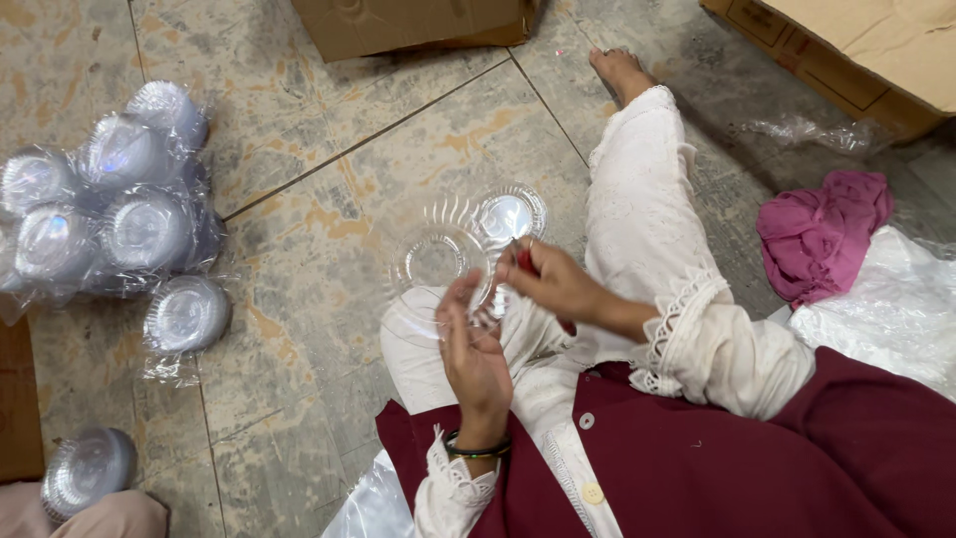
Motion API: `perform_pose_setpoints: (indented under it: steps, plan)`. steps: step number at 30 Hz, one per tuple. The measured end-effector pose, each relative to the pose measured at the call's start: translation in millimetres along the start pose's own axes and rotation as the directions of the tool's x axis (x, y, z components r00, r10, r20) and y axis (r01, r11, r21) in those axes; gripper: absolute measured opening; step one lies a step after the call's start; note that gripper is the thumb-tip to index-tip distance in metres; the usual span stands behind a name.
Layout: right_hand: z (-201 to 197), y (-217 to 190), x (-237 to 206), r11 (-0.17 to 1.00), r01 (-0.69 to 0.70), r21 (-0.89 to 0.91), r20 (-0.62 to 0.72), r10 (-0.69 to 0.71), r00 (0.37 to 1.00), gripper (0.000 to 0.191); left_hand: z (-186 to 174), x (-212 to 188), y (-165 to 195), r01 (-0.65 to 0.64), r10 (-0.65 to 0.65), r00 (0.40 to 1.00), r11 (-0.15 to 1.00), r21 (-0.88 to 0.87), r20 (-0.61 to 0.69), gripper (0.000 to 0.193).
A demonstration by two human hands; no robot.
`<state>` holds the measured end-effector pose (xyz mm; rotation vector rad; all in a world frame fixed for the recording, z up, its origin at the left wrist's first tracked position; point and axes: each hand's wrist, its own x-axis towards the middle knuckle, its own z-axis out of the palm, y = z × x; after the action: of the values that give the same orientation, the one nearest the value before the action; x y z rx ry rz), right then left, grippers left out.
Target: The person sits on the floor and assembles clear plastic dishes by pressing a smaller bowl into a larger plate. They handle the parts one at a time, occasionally using a red tool to adjust the fit, and place the assembled units on the floor.
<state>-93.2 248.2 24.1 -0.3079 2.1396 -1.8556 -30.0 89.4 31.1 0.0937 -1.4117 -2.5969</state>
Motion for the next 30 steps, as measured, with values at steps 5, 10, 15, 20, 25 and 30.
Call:
perform_pose_setpoints:
  steps: [5,10,15,20,25,30]
  plan:
    - [-34,5,10,0.985,0.036,0.170,0.205,-0.071,0.976,0.026,-42,10,54,0.088,-0.142,0.943,0.978,0.188,0.300,0.049]
    - [-25,21,8,0.969,0.241,-0.052,0.074,-0.237,0.969,0.043,-50,-2,69,0.212,-0.213,0.976,0.868,0.449,-0.050,0.037]
    - [-33,23,-1,0.806,0.493,-0.327,0.161,-0.467,0.870,0.087,-45,-9,83,0.204,-0.192,0.979,0.864,0.461,-0.072,0.035]
    - [-26,30,-5,0.743,0.567,-0.356,0.223,-0.521,0.824,0.096,-50,-15,95,0.231,-0.250,0.968,0.855,0.465,-0.020,0.034]
    - [-18,47,0,0.705,0.627,-0.332,0.227,-0.585,0.779,0.092,-52,-19,94,0.251,-0.262,0.964,0.852,0.459,-0.039,0.032]
    - [-17,58,1,0.808,0.464,-0.362,0.334,-0.352,0.874,0.075,-53,-15,87,0.200,-0.205,0.978,0.887,0.416,-0.033,0.031]
